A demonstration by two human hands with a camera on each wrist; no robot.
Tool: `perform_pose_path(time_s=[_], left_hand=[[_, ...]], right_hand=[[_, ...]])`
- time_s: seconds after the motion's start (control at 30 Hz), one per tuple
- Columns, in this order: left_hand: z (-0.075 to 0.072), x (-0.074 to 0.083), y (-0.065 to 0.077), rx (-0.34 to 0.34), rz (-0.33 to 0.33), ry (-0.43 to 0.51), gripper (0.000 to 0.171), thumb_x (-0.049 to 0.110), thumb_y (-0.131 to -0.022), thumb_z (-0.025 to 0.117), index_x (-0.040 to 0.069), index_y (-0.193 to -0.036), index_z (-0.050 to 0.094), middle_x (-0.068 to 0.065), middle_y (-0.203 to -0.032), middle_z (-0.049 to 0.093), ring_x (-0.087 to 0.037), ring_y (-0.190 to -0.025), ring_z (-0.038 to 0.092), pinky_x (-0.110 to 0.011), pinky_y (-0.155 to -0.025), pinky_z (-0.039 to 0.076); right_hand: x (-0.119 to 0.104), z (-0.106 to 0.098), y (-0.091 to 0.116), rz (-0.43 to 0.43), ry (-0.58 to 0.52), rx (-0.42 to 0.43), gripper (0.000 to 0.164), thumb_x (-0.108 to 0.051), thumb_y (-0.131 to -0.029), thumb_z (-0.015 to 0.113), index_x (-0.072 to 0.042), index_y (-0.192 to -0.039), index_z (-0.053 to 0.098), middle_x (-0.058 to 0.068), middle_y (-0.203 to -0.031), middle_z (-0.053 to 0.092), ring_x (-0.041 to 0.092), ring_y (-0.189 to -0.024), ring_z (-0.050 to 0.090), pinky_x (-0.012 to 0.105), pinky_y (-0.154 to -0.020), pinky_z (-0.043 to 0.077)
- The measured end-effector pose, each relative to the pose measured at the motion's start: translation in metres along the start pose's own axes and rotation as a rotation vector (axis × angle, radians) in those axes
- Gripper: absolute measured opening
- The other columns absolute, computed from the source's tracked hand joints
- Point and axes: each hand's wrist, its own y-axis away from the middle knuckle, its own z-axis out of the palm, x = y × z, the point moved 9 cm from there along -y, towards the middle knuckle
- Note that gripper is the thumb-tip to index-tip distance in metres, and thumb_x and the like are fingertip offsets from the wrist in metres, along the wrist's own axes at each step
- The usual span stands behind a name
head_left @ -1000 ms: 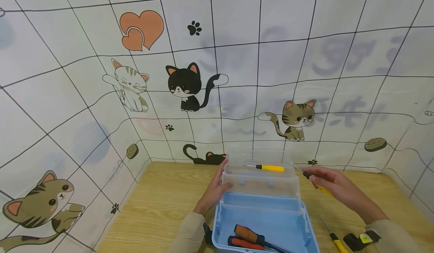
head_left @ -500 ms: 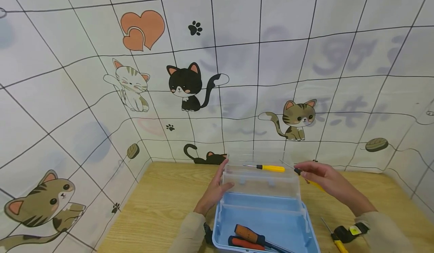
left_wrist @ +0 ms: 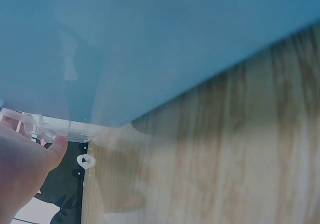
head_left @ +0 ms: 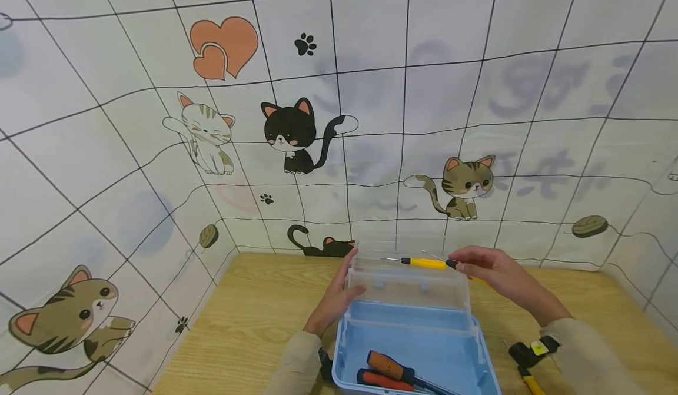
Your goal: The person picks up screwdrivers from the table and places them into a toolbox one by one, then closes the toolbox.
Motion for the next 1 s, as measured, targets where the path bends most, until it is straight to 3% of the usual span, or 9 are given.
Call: perform_pose_path(time_s=[0.1, 0.37, 0.77, 1.0], left_hand=[[0.0, -0.002, 0.0, 0.002, -0.001, -0.001, 0.082, 0.012, -0.094, 0.065, 0.05, -0.153, 0.022, 0.009, -0.163, 0.018, -0.024, -0.15, 0.015, -0.068, -0.114, 0.01], [0.0, -0.001, -0.001, -0.002, 0.019, -0.01, 0.083, 0.012, -0.094, 0.064, 0.036, -0.158, 0.018, 0.011, -0.163, 0.017, -0.023, -0.151, 0.012, -0.067, -0.115, 0.007], [0.0, -0.002, 0.0, -0.001, 0.001, -0.003, 0.08, 0.013, -0.095, 0.063, 0.036, -0.158, 0.018, -0.002, -0.164, 0.018, -0.031, -0.149, 0.017, -0.07, -0.112, 0.012], [-0.001, -0.001, 0.0, 0.001, 0.001, -0.01, 0.081, 0.012, -0.095, 0.063, 0.037, -0.158, 0.019, -0.001, -0.164, 0.02, -0.028, -0.15, 0.015, -0.07, -0.114, 0.008]], right_hand=[[-0.001, 0.001, -0.005, 0.002, 0.002, -0.006, 0.034, -0.026, -0.099, 0.061, -0.005, -0.125, 0.063, 0.015, -0.124, 0.063, 0.026, -0.106, 0.063, 0.029, -0.085, 0.054], [-0.006, 0.006, -0.014, -0.025, 0.013, -0.029, 0.032, -0.022, -0.1, 0.061, -0.004, -0.125, 0.063, 0.016, -0.12, 0.065, 0.026, -0.101, 0.063, 0.032, -0.082, 0.054], [-0.014, 0.02, -0.028, -0.086, 0.011, -0.072, 0.028, -0.019, -0.1, 0.06, -0.004, -0.123, 0.065, 0.016, -0.121, 0.065, 0.029, -0.105, 0.065, 0.035, -0.085, 0.055], [-0.017, 0.025, -0.036, -0.096, 0.041, -0.077, 0.028, -0.021, -0.099, 0.062, -0.005, -0.121, 0.066, 0.014, -0.116, 0.066, 0.033, -0.102, 0.064, 0.037, -0.084, 0.055]])
